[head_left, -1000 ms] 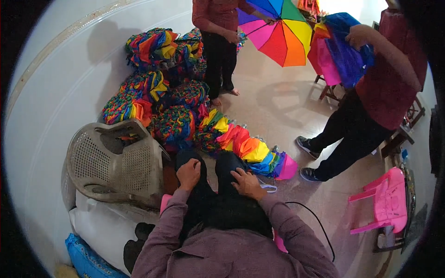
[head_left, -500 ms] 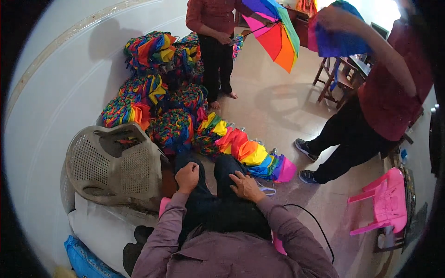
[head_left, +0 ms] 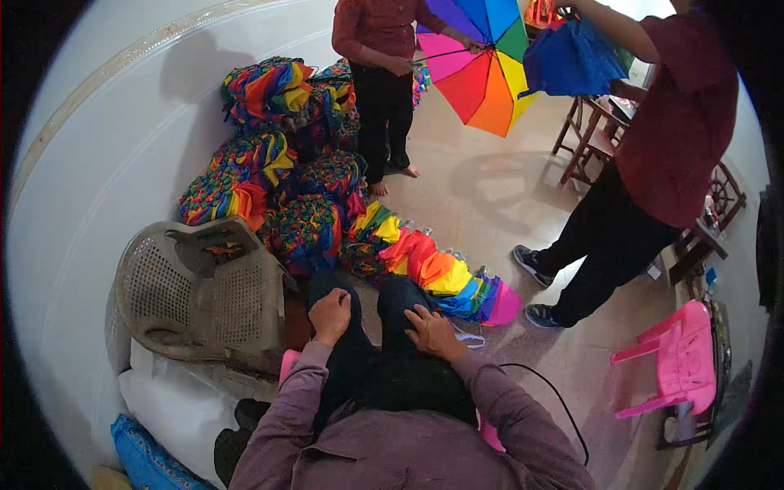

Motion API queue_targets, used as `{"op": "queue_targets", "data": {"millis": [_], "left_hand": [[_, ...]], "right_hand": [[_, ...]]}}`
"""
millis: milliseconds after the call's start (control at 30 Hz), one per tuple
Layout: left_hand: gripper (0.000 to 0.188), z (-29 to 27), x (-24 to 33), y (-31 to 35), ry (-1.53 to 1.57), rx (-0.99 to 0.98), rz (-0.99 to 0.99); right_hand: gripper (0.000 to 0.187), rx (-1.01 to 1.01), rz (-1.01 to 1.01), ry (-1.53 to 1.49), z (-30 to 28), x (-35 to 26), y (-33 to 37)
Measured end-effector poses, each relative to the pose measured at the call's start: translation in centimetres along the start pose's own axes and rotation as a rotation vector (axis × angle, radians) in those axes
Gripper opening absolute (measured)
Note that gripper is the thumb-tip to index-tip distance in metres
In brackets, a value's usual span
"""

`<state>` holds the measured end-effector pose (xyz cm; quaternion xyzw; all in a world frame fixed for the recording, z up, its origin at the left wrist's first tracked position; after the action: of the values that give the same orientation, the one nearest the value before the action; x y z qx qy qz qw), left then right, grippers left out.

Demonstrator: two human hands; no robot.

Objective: Folding and bundling colorful rainbow umbrella components and tying them with string.

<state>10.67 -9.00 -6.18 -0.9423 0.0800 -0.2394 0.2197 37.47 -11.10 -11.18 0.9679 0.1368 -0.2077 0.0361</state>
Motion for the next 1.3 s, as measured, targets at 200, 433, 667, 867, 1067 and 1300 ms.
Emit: {"op": "queue_targets", "data": {"millis": [200, 433, 667, 867, 1067, 1300], "left_hand": [[0.022, -0.2, -0.1, -0.2, 0.044, 0.002, -0.010], [0.021, -0.4, -0.1, -0.2, 0.015, 0.001, -0.028], [0.020, -1.6, -0.2, 0.0, 0.039, 0.043, 0.015], [0.021, -2.2, 0.2, 0.5, 0.030, 0.013, -0.010], [0.023, -2.1, -0.4, 1.4, 0.030, -0.029, -0.042], [0.023, -2.4, -0.6, 1.0, -0.017, 0.040, 0.026]], "right_hand": [[0.057, 0.104, -0.021, 0.050, 0.6, 0.2, -0.5], [0.058, 0.083, -0.010, 0.054, 0.8, 0.2, -0.7], [0.059, -0.088, 0.061, 0.100, -0.6, -1.4, -0.2], [0.058, -0.094, 0.062, 0.093, -0.9, -2.0, 0.6], [0.059, -0.071, 0.061, 0.103, -0.3, -2.2, 1.1], [0.059, -0.066, 0.057, 0.078, -0.9, -2.7, 1.0]]}}
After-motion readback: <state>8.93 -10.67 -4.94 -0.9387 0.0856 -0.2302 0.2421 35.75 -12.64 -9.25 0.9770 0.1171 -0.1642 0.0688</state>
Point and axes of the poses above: each hand's wrist, its own y-axis away from the middle knuckle, its own z-axis out of the palm, x = y × z, the point moved 7 cm from there along -y, towards the middle knuckle, and after that the axes turned 15 degrees about z, right-handed, at the moved point
